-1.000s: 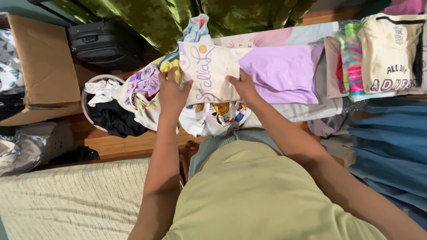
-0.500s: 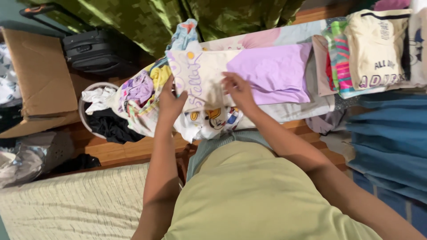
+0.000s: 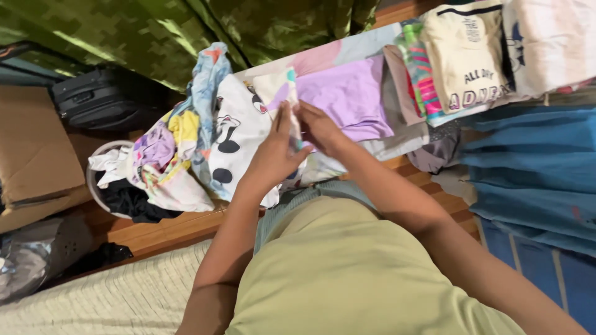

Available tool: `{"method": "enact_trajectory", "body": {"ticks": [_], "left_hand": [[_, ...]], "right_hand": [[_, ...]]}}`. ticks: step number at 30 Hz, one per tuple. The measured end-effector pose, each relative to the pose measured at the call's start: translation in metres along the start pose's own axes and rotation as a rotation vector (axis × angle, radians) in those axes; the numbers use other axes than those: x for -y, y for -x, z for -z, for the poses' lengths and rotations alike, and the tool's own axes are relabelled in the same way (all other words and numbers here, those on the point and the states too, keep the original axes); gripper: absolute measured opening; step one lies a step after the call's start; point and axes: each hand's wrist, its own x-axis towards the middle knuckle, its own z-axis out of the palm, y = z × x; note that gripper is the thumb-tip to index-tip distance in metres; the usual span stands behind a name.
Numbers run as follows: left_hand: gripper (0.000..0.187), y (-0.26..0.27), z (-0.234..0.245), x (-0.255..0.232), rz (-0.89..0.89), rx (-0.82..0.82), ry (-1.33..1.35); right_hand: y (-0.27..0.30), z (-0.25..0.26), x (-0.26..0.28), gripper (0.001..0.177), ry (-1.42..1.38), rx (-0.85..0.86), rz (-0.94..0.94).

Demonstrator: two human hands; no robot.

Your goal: Folding various laundry items and sorting them on a table.

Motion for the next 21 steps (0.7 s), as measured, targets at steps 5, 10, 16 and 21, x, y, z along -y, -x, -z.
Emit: {"method": "enact_trajectory", "body": {"ticks": [5, 10, 16, 21], "left_hand": [[0.092, -0.017, -0.008, -0.048, 0.093, 0.183, -0.031], [0.075, -0.04, -0.091, -0.012, -0.107, 0.076, -0.312], [0.08, -0.06, -0.158, 0.0, -0.328, 0.069, -0.471], [0.089, -0.072, -0.184, -0.009, -0.416, 0.069, -0.635]], "right_hand": [[-0.005, 0.132, 0.011, 0.039, 0.179, -0.113, 0.15], [0.013, 0.19, 0.04, 0.041, 0.331, -0.272, 0.224], [0.017, 0.183, 0.05, 0.052, 0.619, -0.298, 0.512], [0.001, 0.214, 0.029, 0.051, 0.966, -0.5, 0.717]]}}
